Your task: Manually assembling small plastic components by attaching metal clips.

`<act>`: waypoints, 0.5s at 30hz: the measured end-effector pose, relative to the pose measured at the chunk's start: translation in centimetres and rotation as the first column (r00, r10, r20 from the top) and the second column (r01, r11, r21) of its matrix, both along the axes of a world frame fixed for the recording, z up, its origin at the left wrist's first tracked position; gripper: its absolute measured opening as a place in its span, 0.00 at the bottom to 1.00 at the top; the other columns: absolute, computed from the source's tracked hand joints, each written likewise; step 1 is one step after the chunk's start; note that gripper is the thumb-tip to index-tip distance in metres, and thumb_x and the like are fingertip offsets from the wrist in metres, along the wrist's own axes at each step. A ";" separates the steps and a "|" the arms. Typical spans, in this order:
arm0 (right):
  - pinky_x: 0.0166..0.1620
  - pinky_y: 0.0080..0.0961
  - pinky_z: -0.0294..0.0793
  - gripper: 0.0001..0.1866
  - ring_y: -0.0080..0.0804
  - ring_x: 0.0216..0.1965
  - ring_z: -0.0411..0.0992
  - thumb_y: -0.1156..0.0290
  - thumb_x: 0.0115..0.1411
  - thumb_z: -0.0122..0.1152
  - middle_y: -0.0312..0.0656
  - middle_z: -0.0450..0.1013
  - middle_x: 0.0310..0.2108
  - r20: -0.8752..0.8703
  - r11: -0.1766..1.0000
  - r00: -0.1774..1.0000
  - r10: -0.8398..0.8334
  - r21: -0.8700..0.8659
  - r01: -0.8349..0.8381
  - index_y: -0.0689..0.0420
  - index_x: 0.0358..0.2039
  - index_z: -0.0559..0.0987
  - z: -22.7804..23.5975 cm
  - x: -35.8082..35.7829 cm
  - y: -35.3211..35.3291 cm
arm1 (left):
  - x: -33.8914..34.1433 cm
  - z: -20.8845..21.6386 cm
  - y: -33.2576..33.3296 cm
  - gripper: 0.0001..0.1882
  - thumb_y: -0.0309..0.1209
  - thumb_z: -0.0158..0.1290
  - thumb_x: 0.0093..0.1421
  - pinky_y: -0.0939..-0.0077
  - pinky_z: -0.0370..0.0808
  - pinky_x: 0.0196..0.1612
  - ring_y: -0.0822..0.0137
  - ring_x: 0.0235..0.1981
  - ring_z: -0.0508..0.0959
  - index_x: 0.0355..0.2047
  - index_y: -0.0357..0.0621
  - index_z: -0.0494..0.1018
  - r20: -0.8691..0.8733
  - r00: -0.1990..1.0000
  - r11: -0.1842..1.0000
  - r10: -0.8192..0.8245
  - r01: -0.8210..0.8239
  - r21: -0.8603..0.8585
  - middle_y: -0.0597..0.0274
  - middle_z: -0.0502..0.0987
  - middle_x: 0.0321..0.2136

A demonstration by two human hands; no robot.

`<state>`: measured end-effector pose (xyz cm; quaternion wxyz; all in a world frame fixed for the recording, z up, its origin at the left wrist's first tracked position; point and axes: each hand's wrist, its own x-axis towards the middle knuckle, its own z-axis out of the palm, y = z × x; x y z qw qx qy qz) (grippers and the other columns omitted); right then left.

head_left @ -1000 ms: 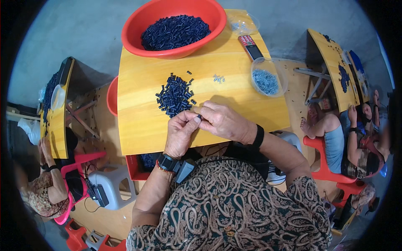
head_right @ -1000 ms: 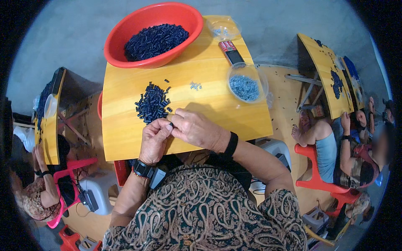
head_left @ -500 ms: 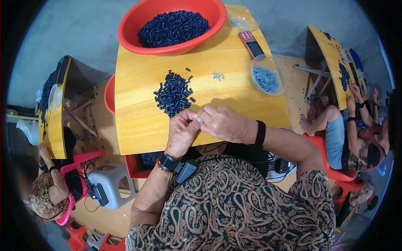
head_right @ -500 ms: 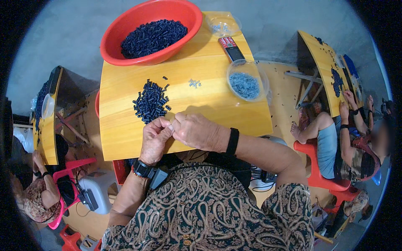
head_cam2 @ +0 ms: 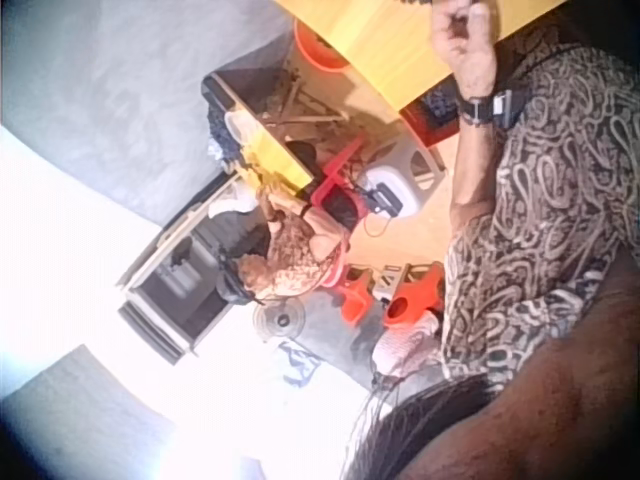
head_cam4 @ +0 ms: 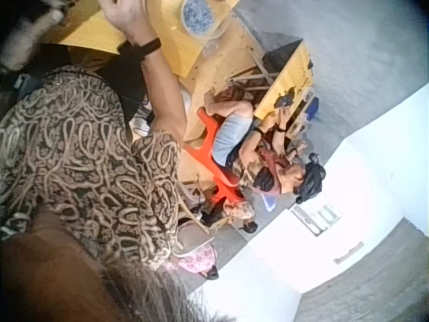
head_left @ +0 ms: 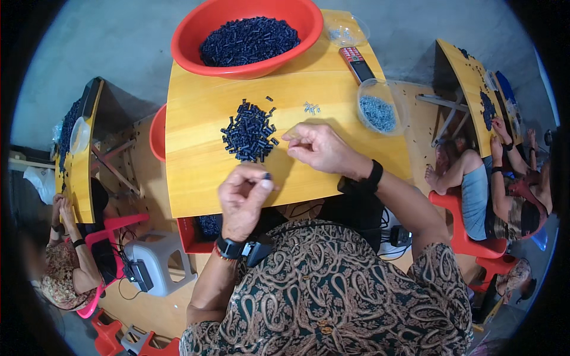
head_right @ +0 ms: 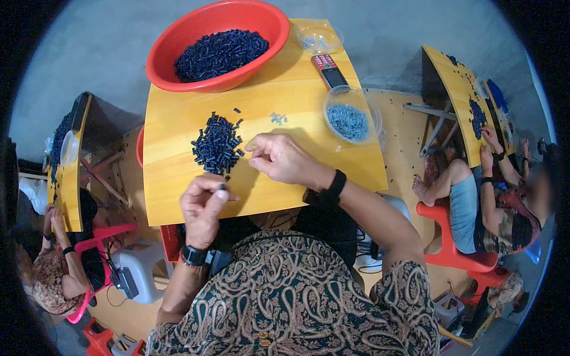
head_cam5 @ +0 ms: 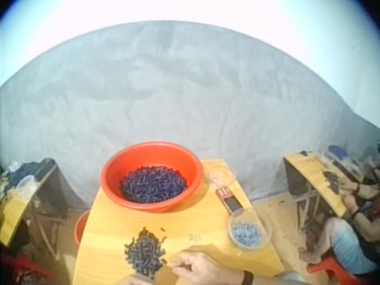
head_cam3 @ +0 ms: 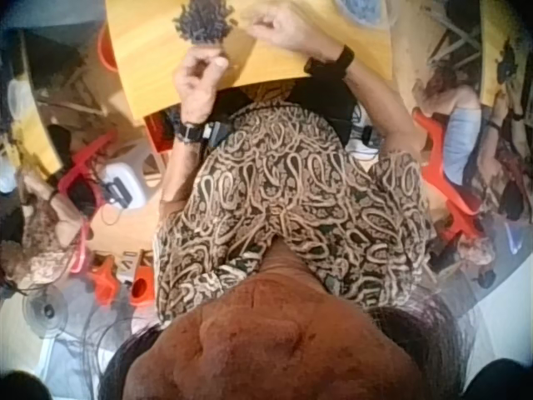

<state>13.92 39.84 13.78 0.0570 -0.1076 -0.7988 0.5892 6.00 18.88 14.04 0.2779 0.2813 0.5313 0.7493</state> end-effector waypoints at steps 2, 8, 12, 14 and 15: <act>0.38 0.26 0.75 0.09 0.33 0.32 0.76 0.73 0.58 0.60 0.46 0.76 0.32 -0.064 0.978 0.998 0.023 0.208 -0.009 0.66 0.34 0.74 -0.1 -1.2 -0.1 | -1.1 0.2 -1.6 0.03 0.21 0.52 0.60 0.72 0.78 0.34 0.68 0.30 0.77 0.35 0.39 0.71 -0.069 0.975 0.977 0.213 -0.211 0.026 0.59 0.74 0.31; 0.37 0.43 0.70 0.08 0.55 0.32 0.71 0.74 0.54 0.57 0.56 0.71 0.25 -0.064 0.884 0.997 0.033 0.467 0.001 0.66 0.25 0.71 0.1 -3.2 -0.5 | -6.5 -3.6 -9.7 0.04 0.27 0.54 0.62 0.77 0.73 0.27 0.75 0.22 0.72 0.35 0.44 0.71 -0.016 0.493 0.493 0.870 -0.868 0.063 0.67 0.74 0.24; 0.37 0.45 0.70 0.06 0.56 0.31 0.71 0.76 0.53 0.56 0.56 0.71 0.25 -0.051 0.815 0.995 0.090 0.578 -0.044 0.65 0.24 0.71 0.3 -3.4 -0.3 | -7.6 -7.4 -15.7 0.03 0.28 0.52 0.63 0.81 0.72 0.25 0.76 0.21 0.70 0.33 0.45 0.69 0.135 0.348 0.362 0.928 -0.928 -0.093 0.67 0.70 0.20; 0.37 0.45 0.70 0.05 0.56 0.31 0.71 0.76 0.52 0.55 0.55 0.71 0.25 -0.026 0.806 0.996 0.085 0.590 -0.053 0.65 0.24 0.71 0.5 -3.4 -0.3 | -8.0 -11.1 -18.2 0.04 0.29 0.52 0.63 0.80 0.72 0.24 0.76 0.21 0.70 0.33 0.45 0.69 0.171 0.303 0.331 0.938 -0.927 -0.174 0.68 0.70 0.19; 0.36 0.43 0.70 0.06 0.54 0.30 0.72 0.76 0.53 0.56 0.55 0.72 0.25 -0.078 0.828 0.994 0.076 0.560 -0.020 0.66 0.25 0.71 0.5 -3.4 -0.5 | -8.1 -13.1 -19.4 0.05 0.31 0.52 0.63 0.79 0.73 0.24 0.75 0.20 0.70 0.32 0.45 0.69 0.205 0.283 0.338 0.937 -0.882 -0.328 0.68 0.70 0.20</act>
